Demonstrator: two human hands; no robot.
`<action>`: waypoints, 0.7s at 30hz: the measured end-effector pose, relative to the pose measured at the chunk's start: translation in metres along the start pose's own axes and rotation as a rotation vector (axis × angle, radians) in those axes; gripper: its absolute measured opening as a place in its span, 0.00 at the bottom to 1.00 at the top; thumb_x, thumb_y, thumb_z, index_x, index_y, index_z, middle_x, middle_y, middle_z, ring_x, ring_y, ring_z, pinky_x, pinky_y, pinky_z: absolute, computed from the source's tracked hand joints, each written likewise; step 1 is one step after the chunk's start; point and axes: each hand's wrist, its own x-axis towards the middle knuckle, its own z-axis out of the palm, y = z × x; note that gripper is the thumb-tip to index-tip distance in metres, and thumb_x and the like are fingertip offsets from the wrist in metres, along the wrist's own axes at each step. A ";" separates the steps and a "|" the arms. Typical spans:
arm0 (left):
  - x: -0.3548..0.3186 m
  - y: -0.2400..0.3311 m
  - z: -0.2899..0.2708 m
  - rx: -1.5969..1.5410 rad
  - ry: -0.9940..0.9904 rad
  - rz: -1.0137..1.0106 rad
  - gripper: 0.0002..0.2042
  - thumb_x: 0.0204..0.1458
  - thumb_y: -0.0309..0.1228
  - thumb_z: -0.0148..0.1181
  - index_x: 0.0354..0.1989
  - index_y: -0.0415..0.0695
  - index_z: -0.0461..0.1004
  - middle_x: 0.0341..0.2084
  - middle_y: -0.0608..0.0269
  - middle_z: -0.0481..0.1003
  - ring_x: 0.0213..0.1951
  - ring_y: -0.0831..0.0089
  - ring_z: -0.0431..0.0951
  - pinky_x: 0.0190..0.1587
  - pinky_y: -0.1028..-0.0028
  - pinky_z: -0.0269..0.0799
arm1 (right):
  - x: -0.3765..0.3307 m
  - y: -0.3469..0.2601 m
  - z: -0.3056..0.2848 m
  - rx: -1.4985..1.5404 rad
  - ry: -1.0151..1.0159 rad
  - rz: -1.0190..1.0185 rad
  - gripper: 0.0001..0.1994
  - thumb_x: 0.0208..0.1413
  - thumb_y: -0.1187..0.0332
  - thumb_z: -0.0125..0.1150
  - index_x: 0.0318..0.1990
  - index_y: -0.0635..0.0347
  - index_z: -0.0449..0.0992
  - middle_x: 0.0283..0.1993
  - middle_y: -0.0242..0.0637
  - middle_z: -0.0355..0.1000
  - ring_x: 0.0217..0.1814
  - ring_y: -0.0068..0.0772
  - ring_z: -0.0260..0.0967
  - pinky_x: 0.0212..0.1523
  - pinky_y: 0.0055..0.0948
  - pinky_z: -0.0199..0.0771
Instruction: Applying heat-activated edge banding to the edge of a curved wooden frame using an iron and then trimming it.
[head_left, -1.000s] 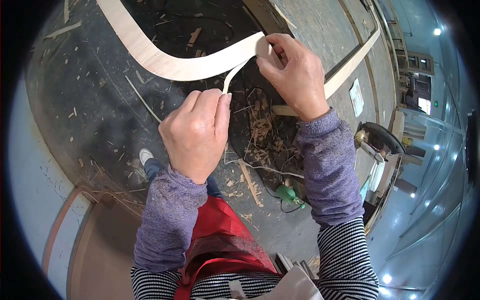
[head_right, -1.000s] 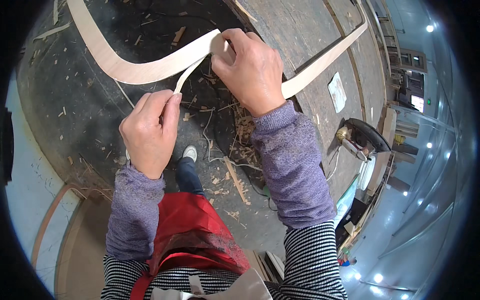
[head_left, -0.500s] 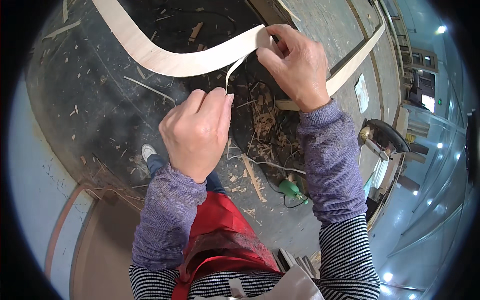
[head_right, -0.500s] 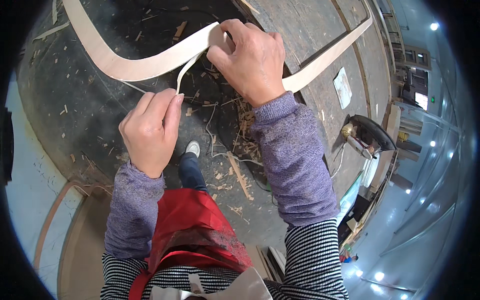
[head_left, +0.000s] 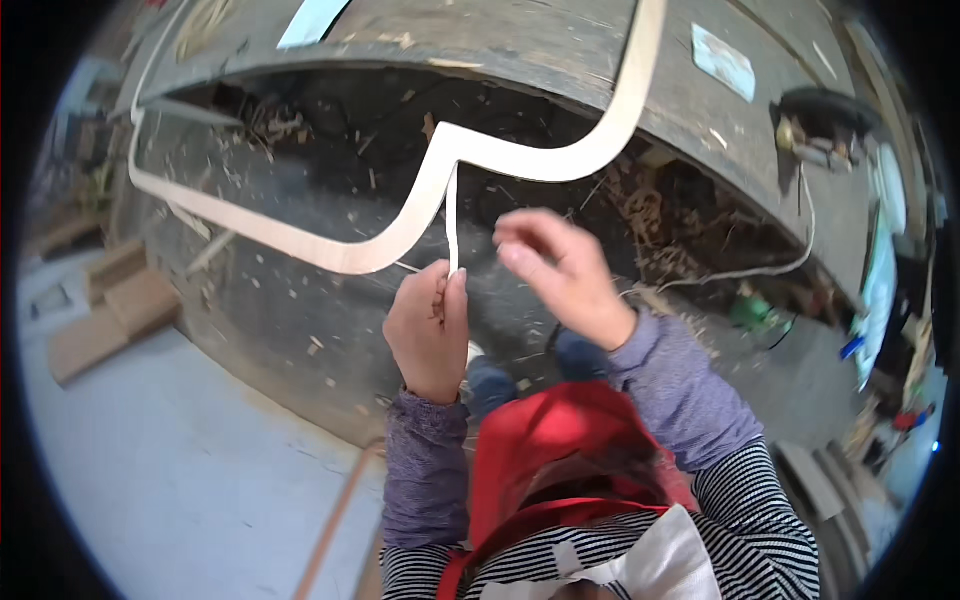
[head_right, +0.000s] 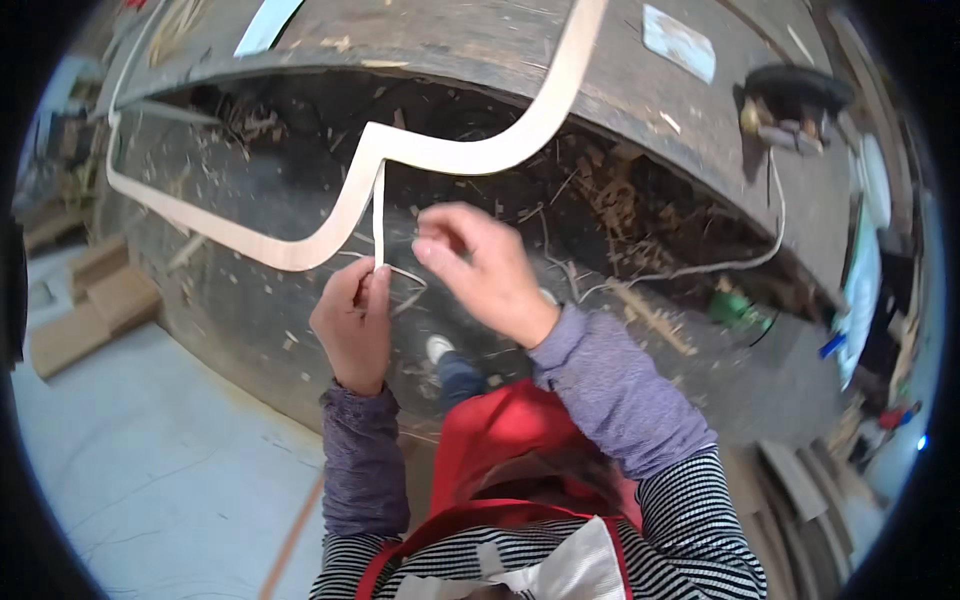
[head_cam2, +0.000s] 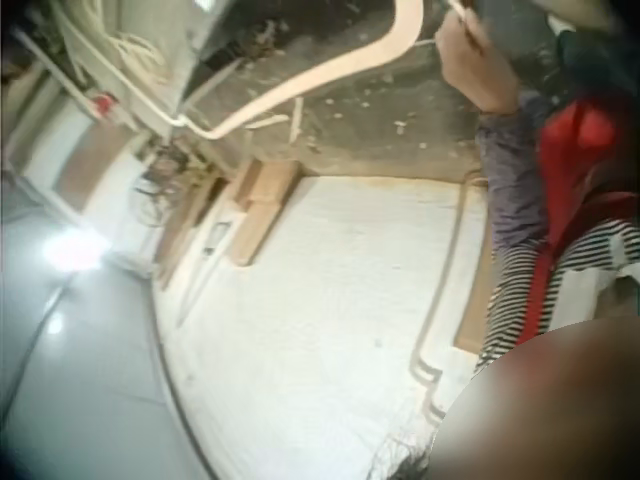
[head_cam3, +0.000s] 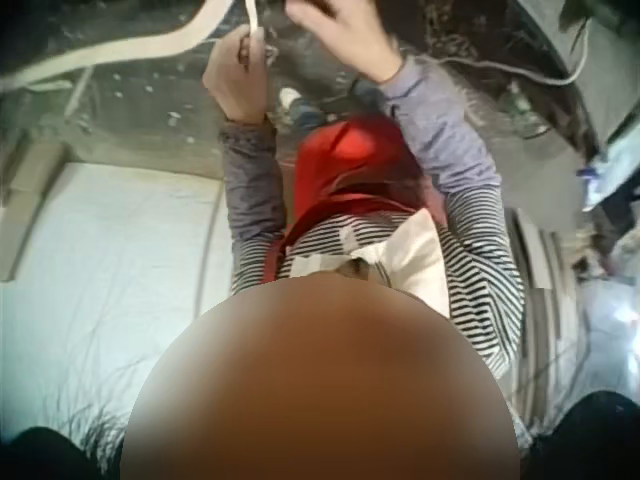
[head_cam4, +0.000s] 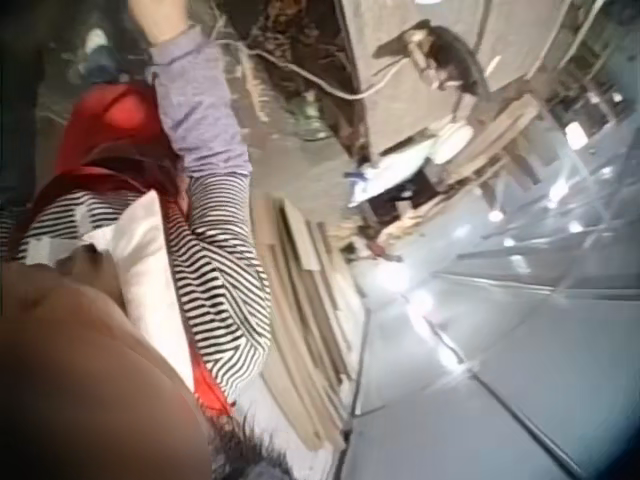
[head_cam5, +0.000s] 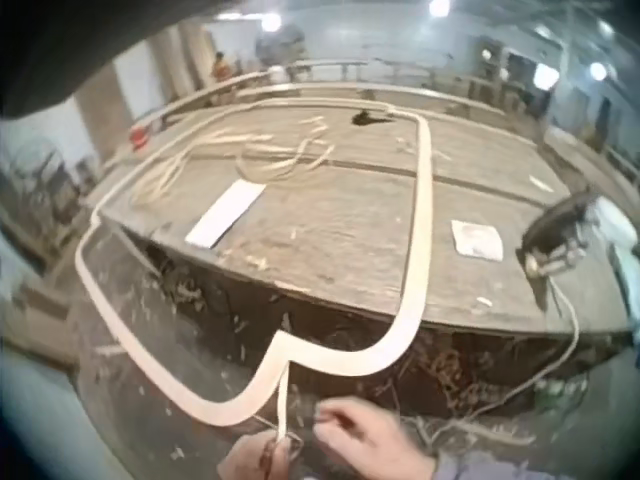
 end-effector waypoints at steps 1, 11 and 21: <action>0.000 0.001 -0.002 -0.026 -0.057 -0.060 0.06 0.53 0.26 0.59 0.38 0.41 0.77 0.27 0.56 0.75 0.25 0.62 0.76 0.29 0.69 0.72 | -0.008 0.013 0.016 0.032 0.041 -0.013 0.13 0.58 0.67 0.59 0.48 0.64 0.73 0.42 0.35 0.74 0.43 0.23 0.71 0.47 0.23 0.69; 0.018 0.012 -0.041 0.367 -0.403 0.355 0.07 0.51 0.26 0.62 0.37 0.38 0.77 0.27 0.55 0.76 0.26 0.69 0.77 0.31 0.71 0.72 | -0.025 0.054 0.108 1.112 0.228 0.045 0.13 0.65 0.63 0.50 0.47 0.64 0.73 0.39 0.32 0.73 0.39 0.19 0.70 0.44 0.22 0.71; 0.162 0.044 -0.005 0.485 -0.652 0.195 0.12 0.47 0.30 0.67 0.32 0.36 0.72 0.25 0.62 0.75 0.25 0.76 0.74 0.30 0.75 0.71 | -0.014 0.050 0.103 1.481 0.282 0.274 0.09 0.62 0.63 0.55 0.39 0.60 0.74 0.34 0.30 0.73 0.33 0.17 0.68 0.33 0.18 0.68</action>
